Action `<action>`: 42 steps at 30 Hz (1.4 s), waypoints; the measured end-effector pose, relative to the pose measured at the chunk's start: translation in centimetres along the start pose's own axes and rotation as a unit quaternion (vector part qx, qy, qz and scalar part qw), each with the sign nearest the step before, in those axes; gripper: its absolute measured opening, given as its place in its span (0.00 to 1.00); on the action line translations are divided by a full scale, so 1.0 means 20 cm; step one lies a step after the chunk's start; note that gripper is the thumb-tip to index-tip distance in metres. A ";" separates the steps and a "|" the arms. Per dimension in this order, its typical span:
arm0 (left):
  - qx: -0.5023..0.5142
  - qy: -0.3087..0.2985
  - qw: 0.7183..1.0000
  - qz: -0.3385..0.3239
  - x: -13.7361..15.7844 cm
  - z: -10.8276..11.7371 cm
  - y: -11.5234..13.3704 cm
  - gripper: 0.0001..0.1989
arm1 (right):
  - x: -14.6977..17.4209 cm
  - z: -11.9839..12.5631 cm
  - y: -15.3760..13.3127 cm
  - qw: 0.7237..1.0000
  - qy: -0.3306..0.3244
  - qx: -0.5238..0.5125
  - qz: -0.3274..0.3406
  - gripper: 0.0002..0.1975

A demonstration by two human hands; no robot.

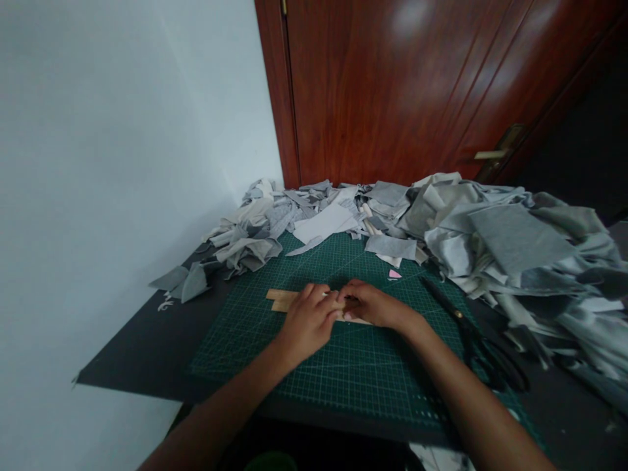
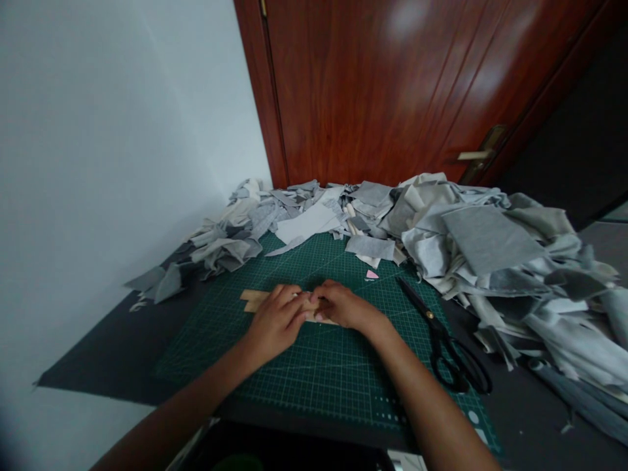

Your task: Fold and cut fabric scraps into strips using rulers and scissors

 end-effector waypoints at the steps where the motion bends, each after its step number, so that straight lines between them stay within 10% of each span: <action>1: -0.007 0.000 1.000 0.017 0.06 -0.02 0.05 0.18 | 0.00 0.00 0.01 1.000 0.001 -0.001 0.012 0.14; 8: -0.052 -0.033 0.997 0.045 0.30 -0.11 0.15 0.36 | 0.00 0.00 0.03 1.000 0.002 0.003 0.019 0.13; 42: -0.069 -0.012 0.997 0.022 0.28 -0.17 0.11 0.37 | -0.01 0.12 0.16 0.993 0.027 -0.111 -0.024 0.10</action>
Point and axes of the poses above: each hand's wrist, its own x-axis away from the middle knuckle, its own z-axis out of the back of the hand, y = z × x, the point moved 5 cm from there along -x, towards the middle knuckle, and after that the axes turned 4 degrees about z, right-handed, at the moved point
